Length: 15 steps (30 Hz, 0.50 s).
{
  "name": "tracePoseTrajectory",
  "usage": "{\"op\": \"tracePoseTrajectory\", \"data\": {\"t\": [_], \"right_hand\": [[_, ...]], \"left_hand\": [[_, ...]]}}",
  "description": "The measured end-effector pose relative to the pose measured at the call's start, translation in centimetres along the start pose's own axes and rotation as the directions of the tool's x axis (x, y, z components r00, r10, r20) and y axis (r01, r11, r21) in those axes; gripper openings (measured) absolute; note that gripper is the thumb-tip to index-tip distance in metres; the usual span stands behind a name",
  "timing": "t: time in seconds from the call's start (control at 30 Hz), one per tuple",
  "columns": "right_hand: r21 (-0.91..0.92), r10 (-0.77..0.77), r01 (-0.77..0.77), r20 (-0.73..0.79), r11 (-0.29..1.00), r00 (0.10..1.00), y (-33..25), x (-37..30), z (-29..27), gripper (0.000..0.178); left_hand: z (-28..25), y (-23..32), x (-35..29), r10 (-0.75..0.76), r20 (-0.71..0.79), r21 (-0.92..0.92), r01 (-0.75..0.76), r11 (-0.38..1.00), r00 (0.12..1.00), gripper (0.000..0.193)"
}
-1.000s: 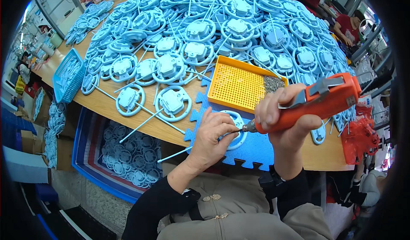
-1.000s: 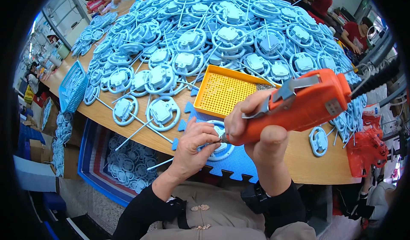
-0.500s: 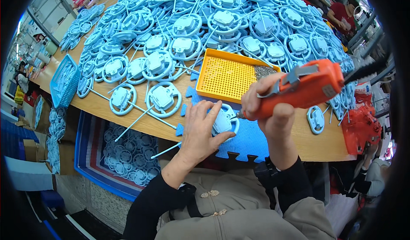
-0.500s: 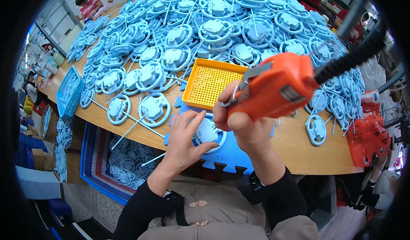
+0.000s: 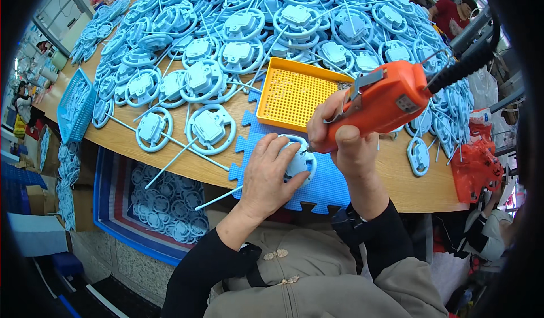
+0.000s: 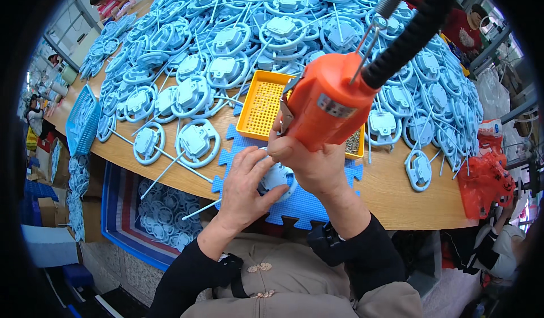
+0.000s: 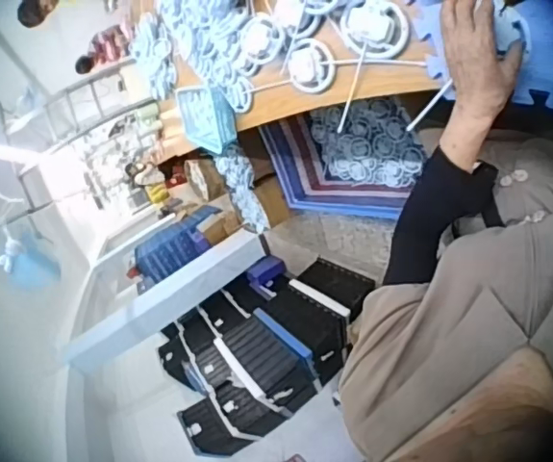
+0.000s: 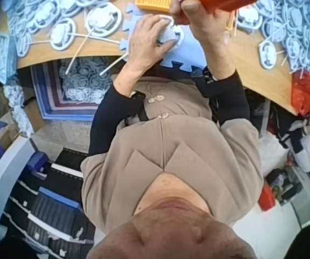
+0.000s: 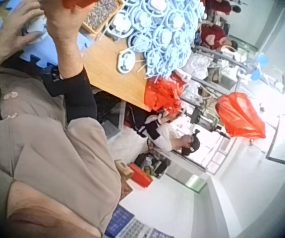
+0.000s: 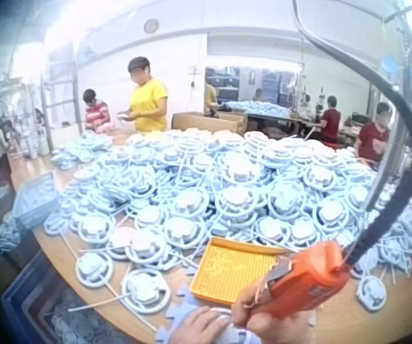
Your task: The person picks up a blue plastic toy steering wheel, places it on a blue mat, and uses a red power screwdriver to drive a screw into it. They repeat this process for several steering wheels, occasionally moving the pile to reach more parts.
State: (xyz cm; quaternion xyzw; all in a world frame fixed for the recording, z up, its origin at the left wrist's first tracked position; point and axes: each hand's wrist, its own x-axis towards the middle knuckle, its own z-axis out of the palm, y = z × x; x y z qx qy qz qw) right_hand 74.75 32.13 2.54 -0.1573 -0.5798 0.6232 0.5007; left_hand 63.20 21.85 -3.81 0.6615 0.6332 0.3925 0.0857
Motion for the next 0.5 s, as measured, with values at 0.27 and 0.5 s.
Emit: {"op": "tracePoseTrajectory", "data": {"t": [0.27, 0.5], "right_hand": [[-0.005, 0.024, -0.024, 0.046, 1.0, 0.999, -0.2, 0.6, 0.4, 0.057], [0.057, 0.045, -0.043, -0.045, 0.997, 0.998, 0.0, 0.9, -0.8, 0.056]], "left_hand": [[0.1, -0.2, -0.1, 0.027, -0.025, 0.012, -0.027, 1.0, 0.999, 0.055], [0.3, 0.6, 0.0, 0.009, -0.049, -0.013, -0.01, 1.0, 0.999, 0.06]]}}
